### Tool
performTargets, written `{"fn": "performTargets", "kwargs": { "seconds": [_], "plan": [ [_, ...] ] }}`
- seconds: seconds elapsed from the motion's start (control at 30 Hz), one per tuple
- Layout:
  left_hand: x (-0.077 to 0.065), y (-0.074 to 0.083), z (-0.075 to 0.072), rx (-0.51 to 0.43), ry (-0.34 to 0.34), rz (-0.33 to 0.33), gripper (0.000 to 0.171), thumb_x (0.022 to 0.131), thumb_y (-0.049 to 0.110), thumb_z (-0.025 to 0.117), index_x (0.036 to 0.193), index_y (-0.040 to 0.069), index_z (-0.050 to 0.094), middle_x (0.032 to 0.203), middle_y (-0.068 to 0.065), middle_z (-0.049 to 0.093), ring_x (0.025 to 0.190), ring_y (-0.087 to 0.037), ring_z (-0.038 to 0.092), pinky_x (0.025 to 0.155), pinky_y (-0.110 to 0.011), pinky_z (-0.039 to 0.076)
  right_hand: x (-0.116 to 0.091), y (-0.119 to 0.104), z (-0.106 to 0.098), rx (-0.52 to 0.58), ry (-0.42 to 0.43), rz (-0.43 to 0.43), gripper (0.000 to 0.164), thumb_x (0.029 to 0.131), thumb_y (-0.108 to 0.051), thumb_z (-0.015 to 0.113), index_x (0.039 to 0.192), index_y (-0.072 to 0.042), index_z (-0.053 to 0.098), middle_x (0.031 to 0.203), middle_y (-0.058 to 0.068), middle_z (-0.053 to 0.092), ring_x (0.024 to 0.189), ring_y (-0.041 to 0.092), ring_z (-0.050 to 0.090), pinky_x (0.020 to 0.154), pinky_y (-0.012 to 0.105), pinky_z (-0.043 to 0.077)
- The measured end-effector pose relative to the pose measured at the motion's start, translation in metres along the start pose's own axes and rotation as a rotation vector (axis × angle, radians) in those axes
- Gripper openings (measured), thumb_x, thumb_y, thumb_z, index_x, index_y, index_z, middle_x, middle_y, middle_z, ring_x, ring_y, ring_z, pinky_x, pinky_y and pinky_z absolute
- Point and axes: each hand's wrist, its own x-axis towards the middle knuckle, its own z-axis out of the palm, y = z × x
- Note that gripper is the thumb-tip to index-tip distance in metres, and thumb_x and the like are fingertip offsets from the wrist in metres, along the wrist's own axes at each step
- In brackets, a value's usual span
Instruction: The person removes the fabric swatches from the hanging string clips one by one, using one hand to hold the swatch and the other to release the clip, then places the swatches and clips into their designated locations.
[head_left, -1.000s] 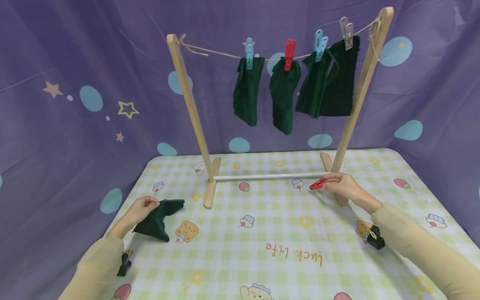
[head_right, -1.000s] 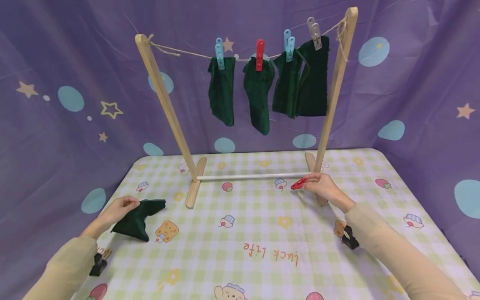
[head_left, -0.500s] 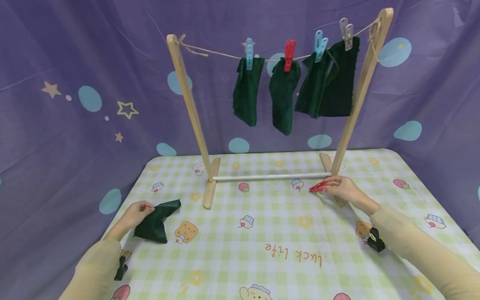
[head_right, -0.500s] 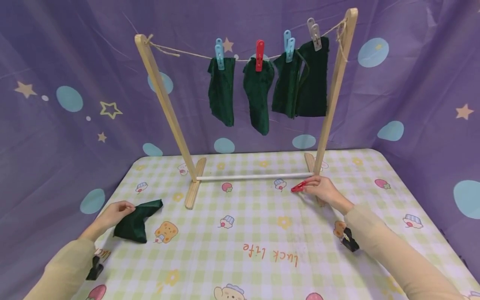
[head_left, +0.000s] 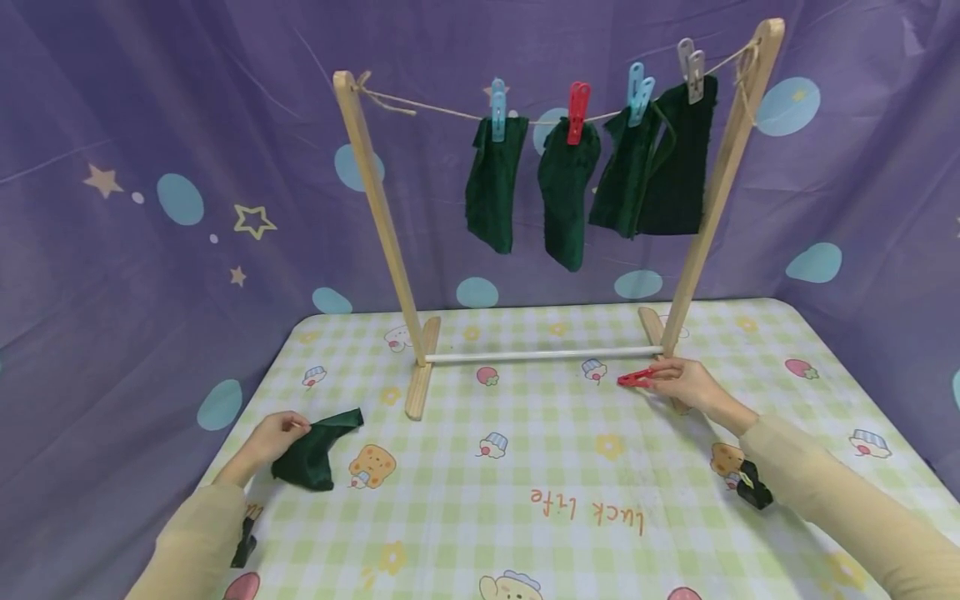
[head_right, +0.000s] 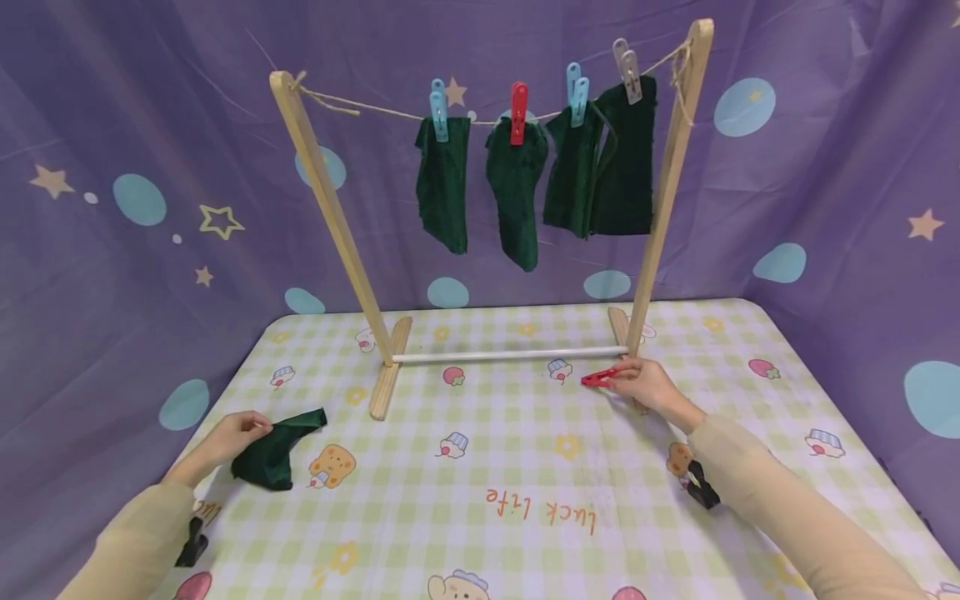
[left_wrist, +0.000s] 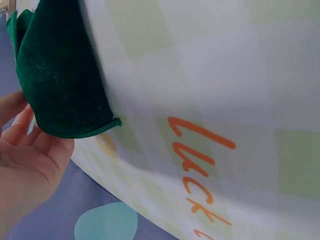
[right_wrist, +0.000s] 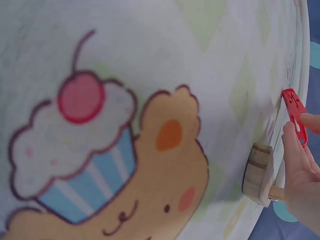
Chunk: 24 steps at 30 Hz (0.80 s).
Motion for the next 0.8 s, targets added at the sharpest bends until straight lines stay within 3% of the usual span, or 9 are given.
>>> {"fn": "performTargets", "kwargs": {
  "seconds": [0.13, 0.2, 0.3, 0.4, 0.67, 0.8],
  "plan": [
    [0.000, -0.001, 0.002, -0.006, -0.011, -0.001, 0.014, 0.085, 0.002, 0.052, 0.085, -0.010, 0.059, 0.077, -0.015, 0.060, 0.067, -0.016, 0.050, 0.059, -0.029, 0.040, -0.001, 0.001, 0.001, 0.017, -0.016, 0.024, 0.045, 0.085, -0.008, 0.056, 0.122, 0.013, 0.041, 0.117, 0.031, 0.049, 0.054, 0.004, 0.047, 0.045, 0.025, 0.037],
    [0.001, -0.002, 0.003, -0.004, -0.014, -0.006, 0.014, 0.085, 0.002, 0.052, 0.085, -0.010, 0.059, 0.076, -0.014, 0.060, 0.067, -0.015, 0.050, 0.059, -0.029, 0.040, -0.002, 0.002, 0.002, 0.016, -0.019, 0.007, 0.045, 0.084, -0.005, 0.056, 0.121, 0.015, 0.040, 0.116, 0.032, 0.049, 0.059, 0.004, 0.051, 0.048, 0.023, 0.041],
    [0.001, -0.002, 0.004, 0.000, -0.021, -0.023, 0.015, 0.085, 0.003, 0.052, 0.086, -0.010, 0.059, 0.074, -0.013, 0.059, 0.065, -0.015, 0.049, 0.059, -0.029, 0.039, -0.003, 0.003, 0.003, 0.001, -0.007, -0.020, 0.045, 0.083, -0.003, 0.056, 0.120, 0.019, 0.040, 0.113, 0.033, 0.050, 0.081, 0.012, 0.060, 0.058, 0.021, 0.047],
    [0.001, -0.003, 0.006, 0.003, -0.023, -0.025, 0.015, 0.085, 0.003, 0.052, 0.086, -0.011, 0.059, 0.072, -0.012, 0.059, 0.064, -0.014, 0.047, 0.059, -0.029, 0.039, -0.003, 0.002, 0.004, -0.016, 0.000, -0.031, 0.045, 0.083, -0.001, 0.057, 0.119, 0.020, 0.040, 0.112, 0.033, 0.051, 0.086, 0.018, 0.060, 0.060, 0.021, 0.048],
    [0.003, -0.012, 0.010, 0.015, -0.022, -0.015, 0.012, 0.083, 0.001, 0.052, 0.084, -0.009, 0.060, 0.072, -0.010, 0.059, 0.064, -0.013, 0.047, 0.059, -0.027, 0.038, -0.004, 0.003, 0.005, -0.038, -0.006, -0.028, 0.045, 0.085, -0.004, 0.056, 0.120, 0.018, 0.041, 0.112, 0.032, 0.052, 0.076, 0.003, 0.057, 0.050, 0.024, 0.042],
    [0.003, -0.012, 0.011, 0.014, -0.025, -0.001, 0.011, 0.083, -0.001, 0.052, 0.084, -0.008, 0.060, 0.071, -0.009, 0.059, 0.064, -0.013, 0.047, 0.059, -0.028, 0.038, -0.003, 0.004, 0.005, -0.030, -0.002, -0.014, 0.043, 0.085, -0.003, 0.054, 0.120, 0.017, 0.041, 0.113, 0.032, 0.051, 0.067, 0.004, 0.054, 0.046, 0.024, 0.039]
  ]
}}
